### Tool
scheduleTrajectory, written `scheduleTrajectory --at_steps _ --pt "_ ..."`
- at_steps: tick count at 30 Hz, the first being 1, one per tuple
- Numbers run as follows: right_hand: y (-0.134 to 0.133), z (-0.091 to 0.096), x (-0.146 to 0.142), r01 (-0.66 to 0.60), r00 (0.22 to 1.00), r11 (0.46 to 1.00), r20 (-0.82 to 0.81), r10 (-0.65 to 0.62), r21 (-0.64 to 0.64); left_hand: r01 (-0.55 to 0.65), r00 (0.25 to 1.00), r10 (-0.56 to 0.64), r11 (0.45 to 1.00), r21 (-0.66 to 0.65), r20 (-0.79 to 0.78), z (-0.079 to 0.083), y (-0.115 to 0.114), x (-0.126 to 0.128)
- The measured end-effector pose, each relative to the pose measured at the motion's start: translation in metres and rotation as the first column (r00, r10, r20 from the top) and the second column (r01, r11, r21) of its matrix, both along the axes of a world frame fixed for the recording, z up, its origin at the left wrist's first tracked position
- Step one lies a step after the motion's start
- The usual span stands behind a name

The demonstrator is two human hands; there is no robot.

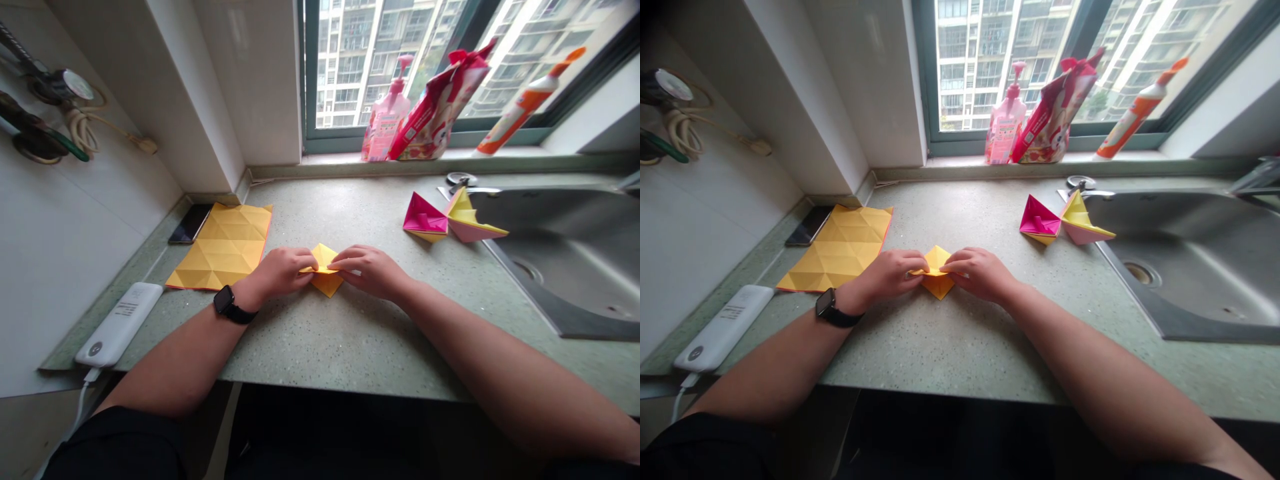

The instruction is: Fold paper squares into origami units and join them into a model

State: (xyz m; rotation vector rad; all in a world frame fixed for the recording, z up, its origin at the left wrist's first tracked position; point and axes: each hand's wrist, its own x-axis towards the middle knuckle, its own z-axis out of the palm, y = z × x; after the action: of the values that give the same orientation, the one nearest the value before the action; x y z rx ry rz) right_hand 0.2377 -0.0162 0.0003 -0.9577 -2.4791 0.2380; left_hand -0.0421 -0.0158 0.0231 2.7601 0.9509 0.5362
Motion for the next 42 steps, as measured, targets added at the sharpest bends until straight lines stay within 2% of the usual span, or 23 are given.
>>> scheduleTrajectory --at_steps 11,15,18,23,29,32,36,40,42 --pt "0.002 0.001 0.005 0.003 0.998 0.999 0.058 -0.001 -0.043 -0.081 0.993 0.083 0.996 0.027 -0.084 -0.001 0.000 0.000" --pt "0.004 0.001 0.006 0.016 0.997 0.999 0.071 -0.012 -0.050 -0.132 0.991 0.131 0.990 -0.047 -0.023 -0.001 -0.002 0.001" --pt "0.003 0.001 0.006 0.073 0.996 0.996 0.058 -0.069 -0.060 -0.160 0.986 0.164 0.980 -0.116 0.026 0.000 -0.004 0.001" --pt "0.001 0.000 0.004 0.186 0.982 0.976 0.039 -0.183 -0.109 -0.201 0.976 0.213 0.959 -0.200 0.042 -0.001 -0.004 0.003" --pt "0.001 -0.006 -0.002 0.249 0.968 0.959 0.047 -0.245 -0.136 -0.272 0.957 0.289 0.931 -0.243 0.039 -0.007 -0.001 0.007" --pt "0.001 -0.009 -0.005 0.291 0.956 0.952 0.058 -0.286 -0.100 -0.304 0.950 0.313 0.929 -0.210 0.008 -0.010 0.001 0.010" --pt "0.001 -0.011 -0.008 0.294 0.954 0.955 0.069 -0.291 -0.046 -0.310 0.951 0.305 0.946 -0.101 -0.059 -0.013 0.004 0.012" --pt "0.001 -0.010 -0.010 0.271 0.958 0.962 0.102 -0.267 -0.025 -0.265 0.962 0.264 0.964 0.005 -0.070 -0.012 0.004 0.013" --pt "0.001 -0.010 -0.011 0.268 0.956 0.963 0.128 -0.264 -0.015 -0.197 0.978 0.200 0.979 0.049 -0.063 -0.011 0.002 0.014"
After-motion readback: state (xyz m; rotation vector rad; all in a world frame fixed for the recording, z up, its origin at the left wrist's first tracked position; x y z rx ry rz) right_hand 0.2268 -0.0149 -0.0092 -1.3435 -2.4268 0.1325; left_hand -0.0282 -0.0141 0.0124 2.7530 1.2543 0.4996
